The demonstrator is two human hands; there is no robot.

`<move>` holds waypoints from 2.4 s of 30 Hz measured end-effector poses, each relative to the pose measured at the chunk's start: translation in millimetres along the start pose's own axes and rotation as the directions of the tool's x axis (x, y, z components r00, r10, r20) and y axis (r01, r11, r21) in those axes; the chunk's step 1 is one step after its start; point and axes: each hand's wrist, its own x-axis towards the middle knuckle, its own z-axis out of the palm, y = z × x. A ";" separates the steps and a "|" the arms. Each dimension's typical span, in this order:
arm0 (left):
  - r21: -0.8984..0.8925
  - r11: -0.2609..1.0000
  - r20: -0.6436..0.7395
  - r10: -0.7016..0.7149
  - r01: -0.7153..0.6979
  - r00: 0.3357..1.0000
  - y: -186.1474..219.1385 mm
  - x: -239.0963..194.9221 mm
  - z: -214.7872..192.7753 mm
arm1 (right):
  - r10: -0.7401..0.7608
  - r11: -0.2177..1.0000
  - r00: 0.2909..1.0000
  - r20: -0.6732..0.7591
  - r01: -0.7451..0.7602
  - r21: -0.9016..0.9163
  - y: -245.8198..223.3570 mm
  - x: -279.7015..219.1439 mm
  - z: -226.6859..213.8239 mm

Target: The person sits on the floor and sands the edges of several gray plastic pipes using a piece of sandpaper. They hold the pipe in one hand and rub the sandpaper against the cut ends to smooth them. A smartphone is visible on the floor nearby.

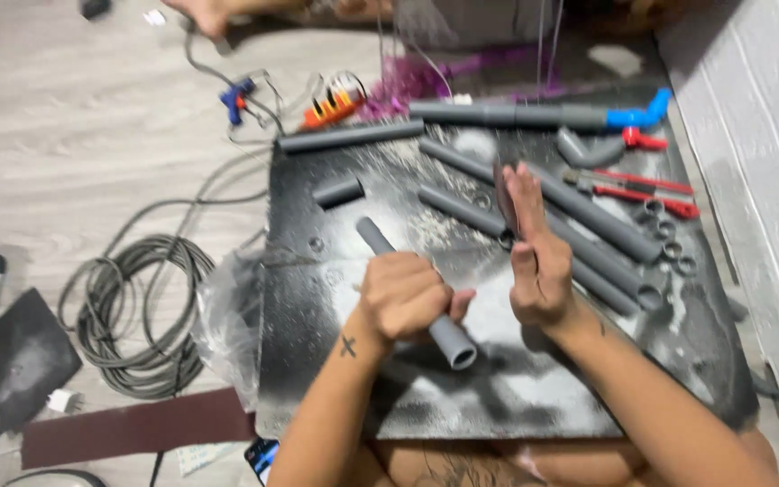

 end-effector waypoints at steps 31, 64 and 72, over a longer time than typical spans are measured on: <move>0.281 0.946 0.029 -0.175 0.160 0.984 57.9 99.6 -51.3 | -0.047 0.994 0.995 0.086 0.055 -0.093 -3.1 2.7 -4.4; 0.608 0.750 0.398 -0.573 0.262 0.716 2.5 27.0 1.0 | -0.110 0.993 0.994 -0.007 0.109 -0.041 7.3 2.7 2.8; 0.220 0.680 0.530 -0.686 0.699 0.499 4.3 35.2 -9.8 | -0.056 0.998 0.998 -0.027 0.056 -0.010 10.3 6.2 -7.9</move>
